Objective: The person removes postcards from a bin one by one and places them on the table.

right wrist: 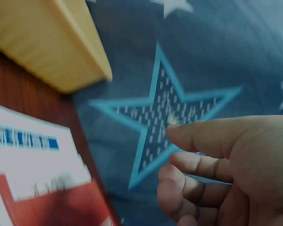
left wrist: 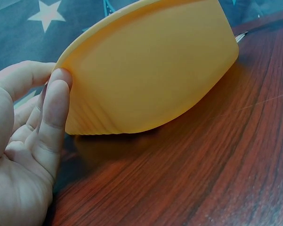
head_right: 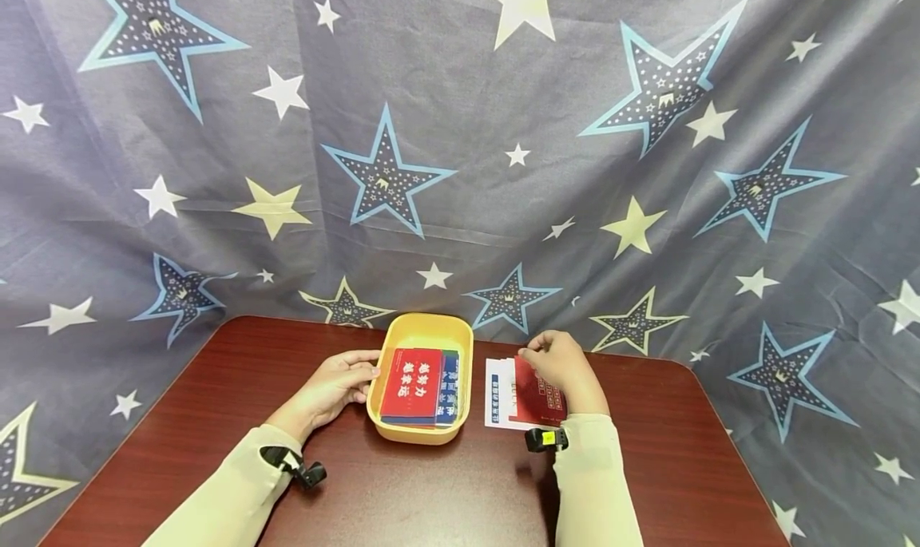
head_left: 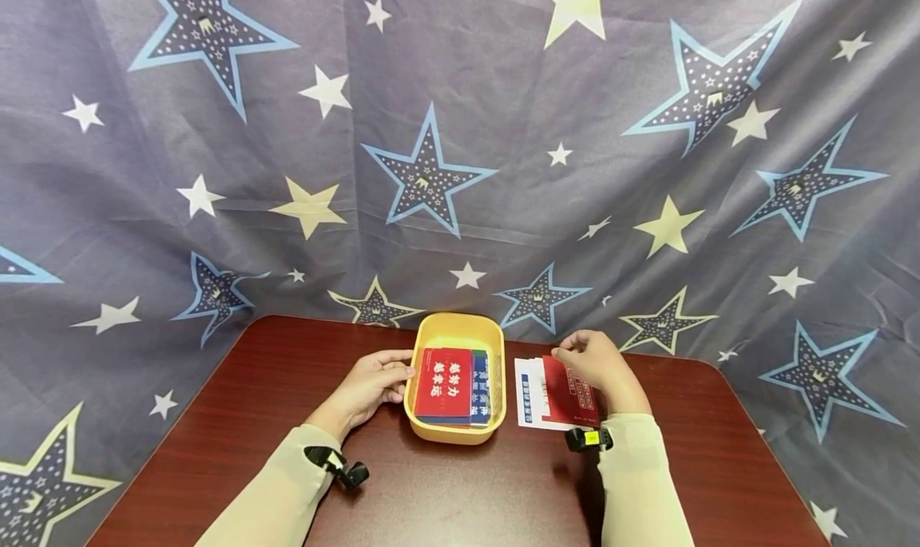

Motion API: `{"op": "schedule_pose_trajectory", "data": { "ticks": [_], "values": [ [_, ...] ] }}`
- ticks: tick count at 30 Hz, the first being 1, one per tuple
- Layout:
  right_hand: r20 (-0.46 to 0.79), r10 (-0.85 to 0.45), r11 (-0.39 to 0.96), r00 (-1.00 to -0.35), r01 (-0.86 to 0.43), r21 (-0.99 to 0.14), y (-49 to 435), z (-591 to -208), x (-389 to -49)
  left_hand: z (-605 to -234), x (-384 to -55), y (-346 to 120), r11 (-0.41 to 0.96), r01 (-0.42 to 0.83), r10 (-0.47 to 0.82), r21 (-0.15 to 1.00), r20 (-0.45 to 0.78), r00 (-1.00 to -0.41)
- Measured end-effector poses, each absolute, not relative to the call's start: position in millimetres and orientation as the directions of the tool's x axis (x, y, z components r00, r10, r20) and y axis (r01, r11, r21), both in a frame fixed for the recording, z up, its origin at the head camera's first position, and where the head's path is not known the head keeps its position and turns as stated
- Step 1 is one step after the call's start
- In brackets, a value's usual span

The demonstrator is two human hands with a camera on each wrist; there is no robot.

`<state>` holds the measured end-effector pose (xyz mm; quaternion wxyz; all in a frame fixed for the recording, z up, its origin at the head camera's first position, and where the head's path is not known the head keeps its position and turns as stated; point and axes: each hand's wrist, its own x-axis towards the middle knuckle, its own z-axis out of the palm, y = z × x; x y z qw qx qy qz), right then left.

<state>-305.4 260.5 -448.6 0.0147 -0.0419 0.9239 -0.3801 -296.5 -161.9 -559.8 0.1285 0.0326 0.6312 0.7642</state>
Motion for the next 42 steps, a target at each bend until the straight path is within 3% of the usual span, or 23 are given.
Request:
{"op": "schedule_pose_trajectory", "data": {
  "ticks": [12,18,24,29,34,38,42],
  "values": [
    [-0.013,-0.231,0.661,-0.973,-0.148,-0.736,192,-432,-299,-560,-297,-161,-0.169,-0.16,0.226,0.973,-0.12,-0.967],
    [-0.019,-0.317,0.683,-0.948,-0.214,-0.699,158,-421,-309,-561,-297,-161,-0.164,-0.153,0.234,0.975,-0.112,-0.966],
    [-0.147,-0.343,0.744,-0.928,-0.173,-0.646,123,-407,-322,-559,-296,-161,-0.166,-0.152,0.237,0.974,-0.111,-0.965],
    [-0.239,-0.325,0.786,-0.915,-0.12,-0.607,99,-418,-339,-558,-296,-161,-0.165,-0.155,0.23,0.974,-0.115,-0.966],
    [-0.324,-0.296,0.866,-0.898,-0.11,-0.488,83,-432,-350,-558,-296,-161,-0.163,-0.152,0.235,0.975,-0.112,-0.966],
    [-0.345,-0.271,0.927,-0.899,-0.147,-0.345,73,-437,-350,-557,-295,-161,-0.162,-0.149,0.239,0.975,-0.108,-0.965],
    [-0.345,-0.25,0.949,-0.905,-0.157,-0.275,66,-439,-345,-556,-295,-160,-0.171,-0.155,0.239,0.973,-0.112,-0.965]
  ]
}}
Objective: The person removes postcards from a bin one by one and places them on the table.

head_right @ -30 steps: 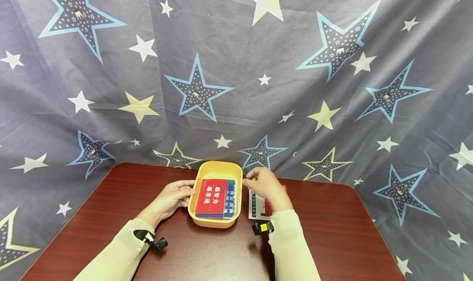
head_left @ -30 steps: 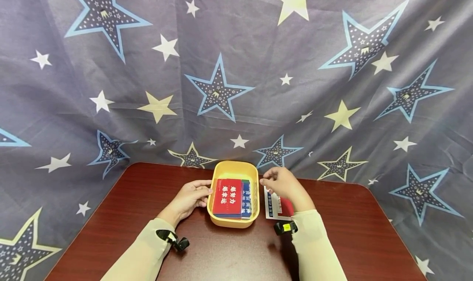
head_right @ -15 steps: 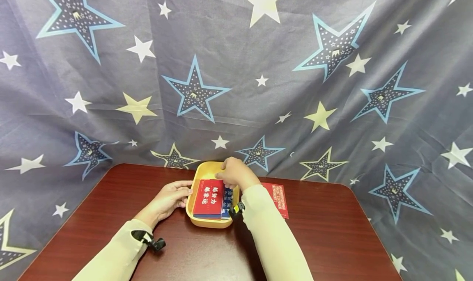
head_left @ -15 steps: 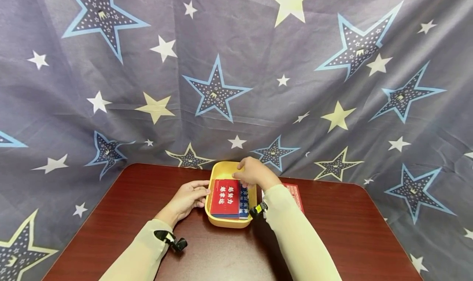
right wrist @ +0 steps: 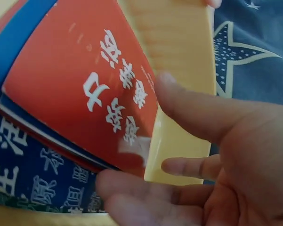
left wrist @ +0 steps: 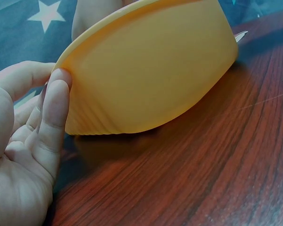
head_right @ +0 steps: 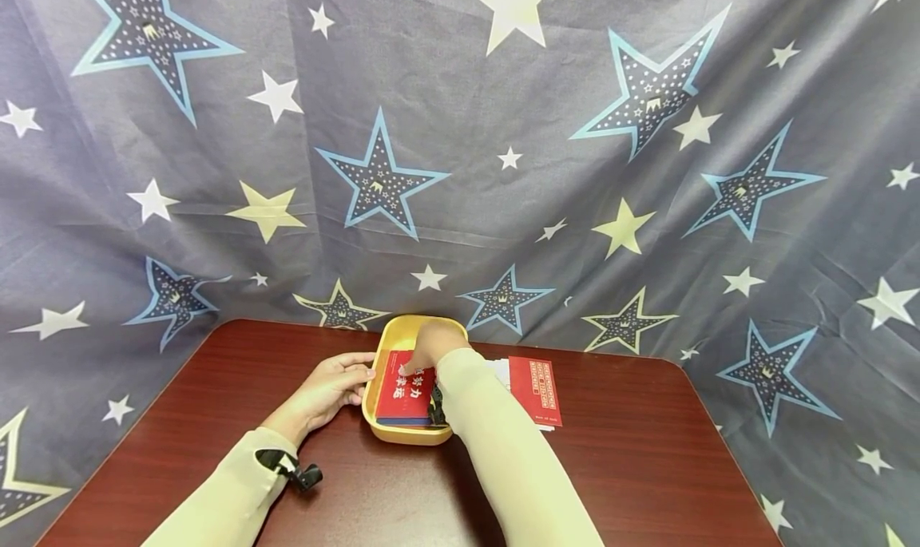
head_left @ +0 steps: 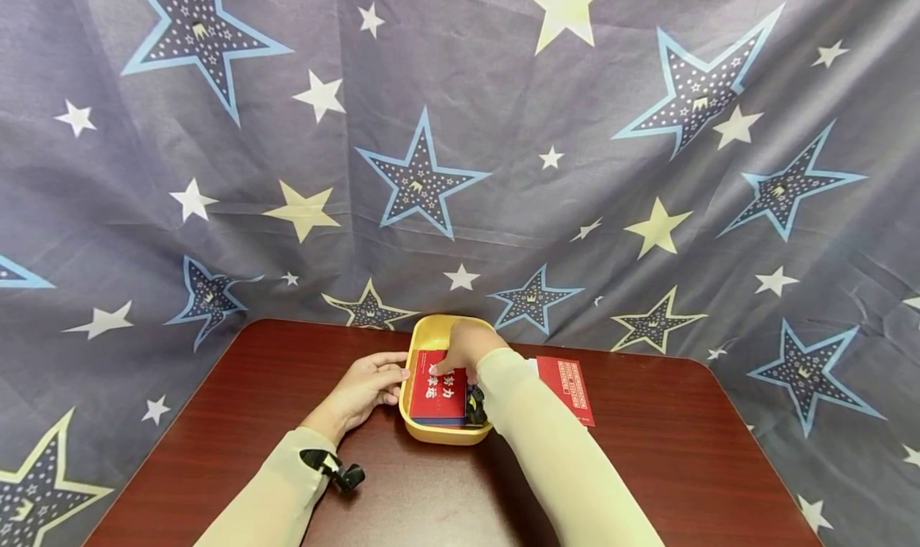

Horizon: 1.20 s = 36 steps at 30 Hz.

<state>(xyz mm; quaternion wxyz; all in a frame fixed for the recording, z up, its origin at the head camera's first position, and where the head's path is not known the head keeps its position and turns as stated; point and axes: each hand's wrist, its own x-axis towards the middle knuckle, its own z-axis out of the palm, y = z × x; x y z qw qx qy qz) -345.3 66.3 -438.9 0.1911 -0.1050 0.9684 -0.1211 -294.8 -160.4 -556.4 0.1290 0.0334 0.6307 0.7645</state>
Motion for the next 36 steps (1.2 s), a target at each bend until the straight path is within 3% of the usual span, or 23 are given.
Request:
{"op": "schedule_pose_trajectory", "data": {
  "ticks": [8,16,24,30,36],
  "values": [
    [-0.395,-0.24,0.953,-0.887,-0.138,-0.269,62,-444,-345,-557,-295,-160,-0.165,-0.151,0.241,0.975,-0.109,-0.964],
    [-0.429,-0.225,0.966,-0.875,-0.144,-0.213,61,-468,-366,-556,-295,-162,-0.162,-0.145,0.245,0.976,-0.103,-0.964],
    [-0.424,-0.235,0.939,-0.874,-0.092,-0.33,66,-449,-348,-559,-296,-162,-0.167,-0.146,0.245,0.975,-0.102,-0.964],
    [-0.368,-0.267,0.923,-0.891,-0.126,-0.363,73,-444,-351,-560,-296,-162,-0.168,-0.138,0.249,0.976,-0.093,-0.964],
    [-0.298,-0.309,0.832,-0.903,-0.105,-0.545,86,-432,-355,-559,-296,-161,-0.165,-0.142,0.245,0.976,-0.098,-0.964]
  ]
}}
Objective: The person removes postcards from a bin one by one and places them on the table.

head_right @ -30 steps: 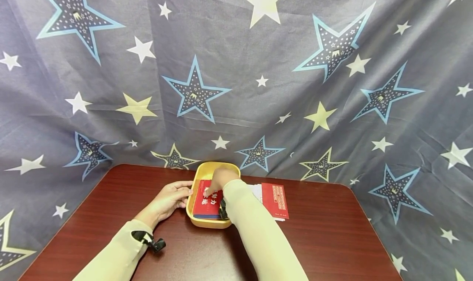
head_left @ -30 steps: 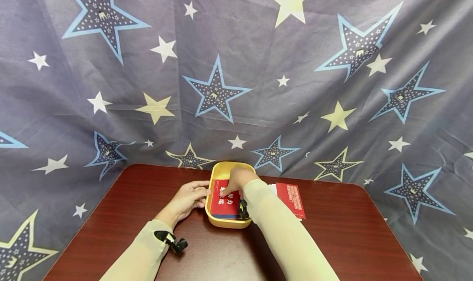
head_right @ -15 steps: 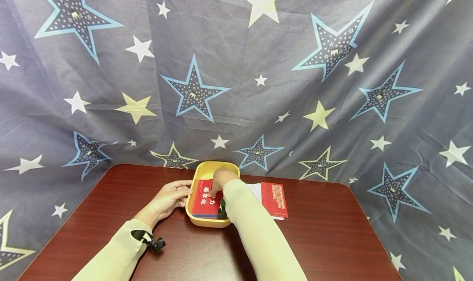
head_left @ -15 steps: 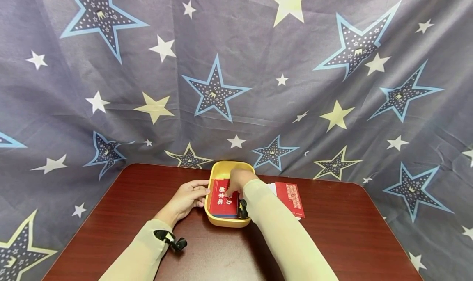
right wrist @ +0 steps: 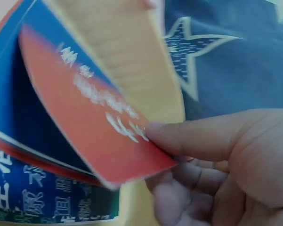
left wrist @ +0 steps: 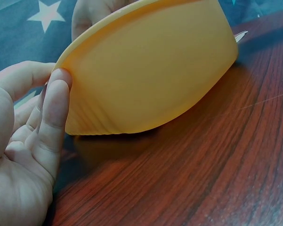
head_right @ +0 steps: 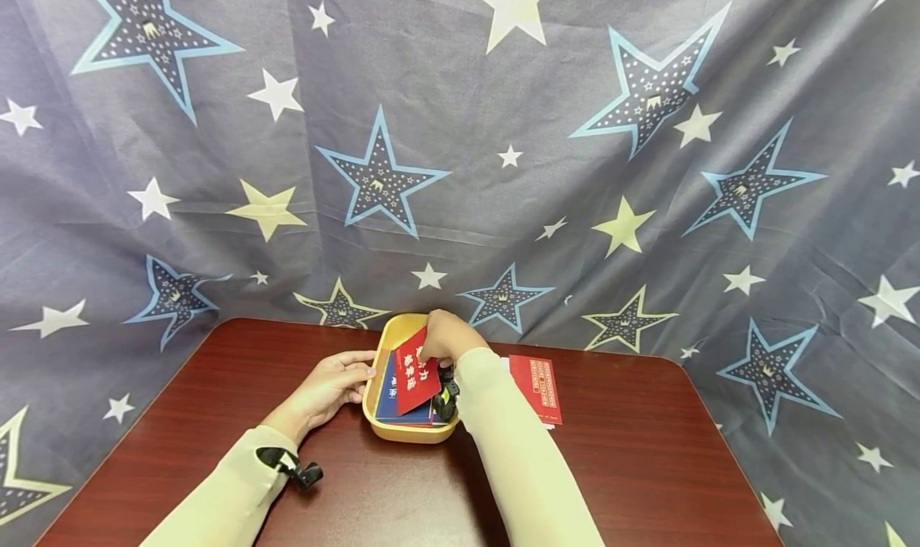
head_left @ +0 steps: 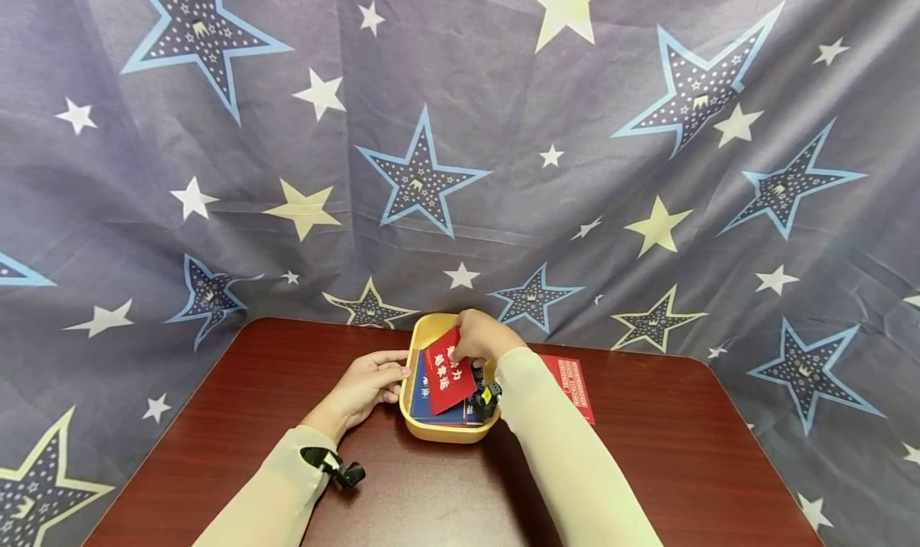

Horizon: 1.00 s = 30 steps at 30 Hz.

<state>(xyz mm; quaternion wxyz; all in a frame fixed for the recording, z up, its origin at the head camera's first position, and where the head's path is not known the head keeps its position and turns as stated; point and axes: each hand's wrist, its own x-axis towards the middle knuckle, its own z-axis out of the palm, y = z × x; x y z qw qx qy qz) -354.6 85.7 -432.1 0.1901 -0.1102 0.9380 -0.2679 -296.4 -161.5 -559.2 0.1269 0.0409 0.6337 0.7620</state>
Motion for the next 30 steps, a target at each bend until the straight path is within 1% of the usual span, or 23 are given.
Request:
{"op": "schedule_pose_trajectory", "data": {
  "ticks": [2,6,9,16,21,26,30],
  "values": [
    [-0.268,-0.312,0.81,-0.912,-0.108,-0.576,91,-429,-354,-559,-297,-162,-0.163,-0.145,0.243,0.976,-0.103,-0.965],
    [-0.193,-0.319,0.797,-0.928,-0.153,-0.585,105,-427,-351,-559,-297,-161,-0.17,-0.149,0.241,0.974,-0.105,-0.965],
    [-0.135,-0.319,0.761,-0.938,-0.169,-0.627,116,-429,-344,-560,-298,-162,-0.176,-0.147,0.242,0.973,-0.102,-0.965],
    [-0.007,-0.252,0.634,-0.968,-0.159,-0.756,153,-434,-331,-559,-297,-161,-0.171,-0.148,0.236,0.974,-0.106,-0.966],
    [0.018,-0.189,0.56,-0.982,-0.123,-0.819,185,-432,-324,-559,-297,-159,-0.164,-0.149,0.235,0.975,-0.108,-0.966],
    [0.053,-0.119,0.568,-0.992,-0.111,-0.816,217,-438,-318,-562,-297,-161,-0.16,-0.161,0.224,0.974,-0.122,-0.967],
    [0.099,-0.07,0.58,-0.993,-0.121,-0.805,240,-442,-315,-561,-298,-161,-0.157,-0.147,0.228,0.977,-0.109,-0.967]
  ]
}}
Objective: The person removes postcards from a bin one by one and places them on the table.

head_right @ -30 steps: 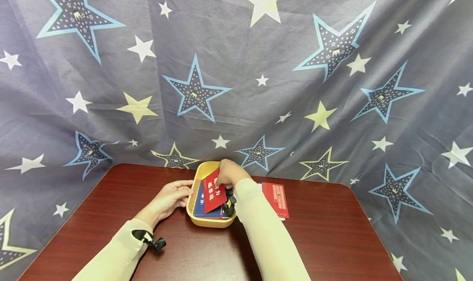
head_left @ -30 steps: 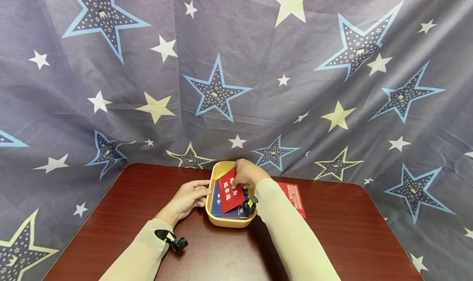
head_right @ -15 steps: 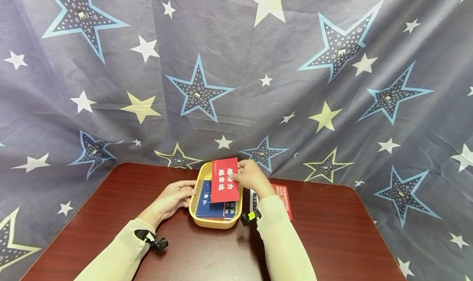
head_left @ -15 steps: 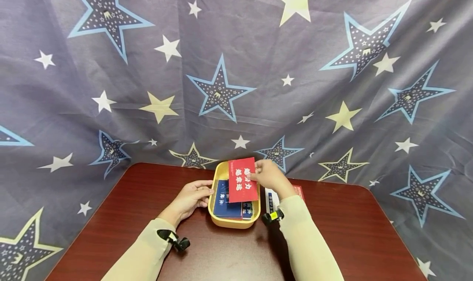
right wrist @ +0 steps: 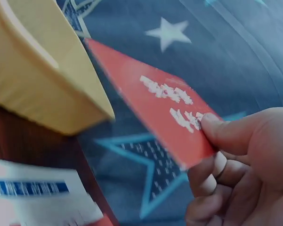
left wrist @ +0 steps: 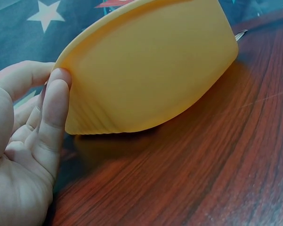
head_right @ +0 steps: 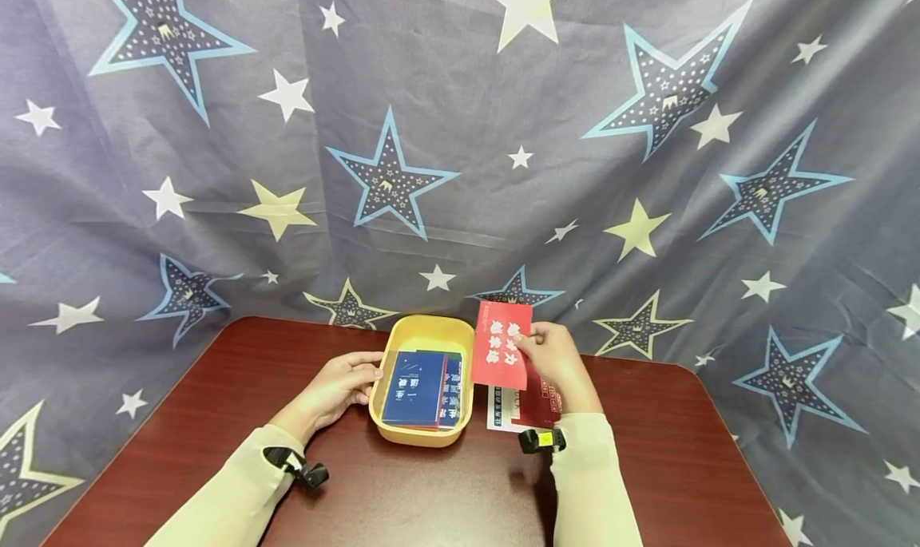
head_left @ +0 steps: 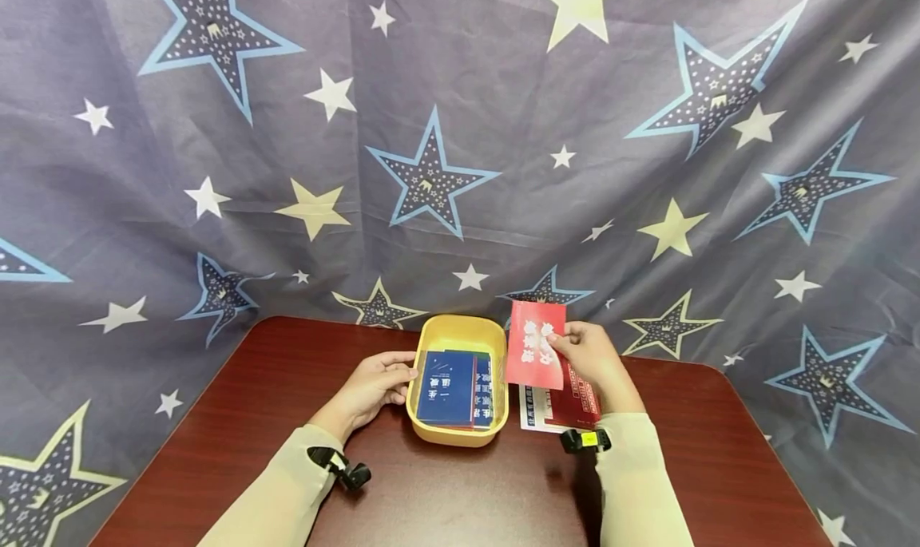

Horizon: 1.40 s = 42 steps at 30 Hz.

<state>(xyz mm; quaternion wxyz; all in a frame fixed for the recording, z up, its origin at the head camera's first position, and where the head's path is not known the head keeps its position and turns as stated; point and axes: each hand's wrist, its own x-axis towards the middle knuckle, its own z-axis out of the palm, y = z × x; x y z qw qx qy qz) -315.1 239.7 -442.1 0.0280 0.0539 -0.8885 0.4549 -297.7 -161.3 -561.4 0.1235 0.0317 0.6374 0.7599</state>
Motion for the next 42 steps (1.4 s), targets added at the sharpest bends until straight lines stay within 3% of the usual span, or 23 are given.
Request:
{"op": "schedule_pose_trajectory", "data": {
  "ticks": [5,22,32,42],
  "values": [
    [0.057,-0.06,0.54,-0.997,-0.081,-0.838,263,-445,-312,-560,-298,-162,-0.167,-0.146,0.231,0.975,-0.105,-0.967],
    [-0.094,0.012,0.715,-0.996,0.074,-0.696,326,-478,-319,-560,-296,-162,-0.171,-0.153,0.232,0.973,-0.111,-0.966],
    [-0.167,0.004,0.701,-0.986,0.121,-0.703,331,-505,-320,-560,-295,-161,-0.162,-0.165,0.222,0.973,-0.127,-0.967],
    [-0.128,0.034,0.813,-0.991,0.102,-0.573,324,-504,-321,-560,-296,-160,-0.159,-0.159,0.22,0.974,-0.122,-0.968]
  ]
}}
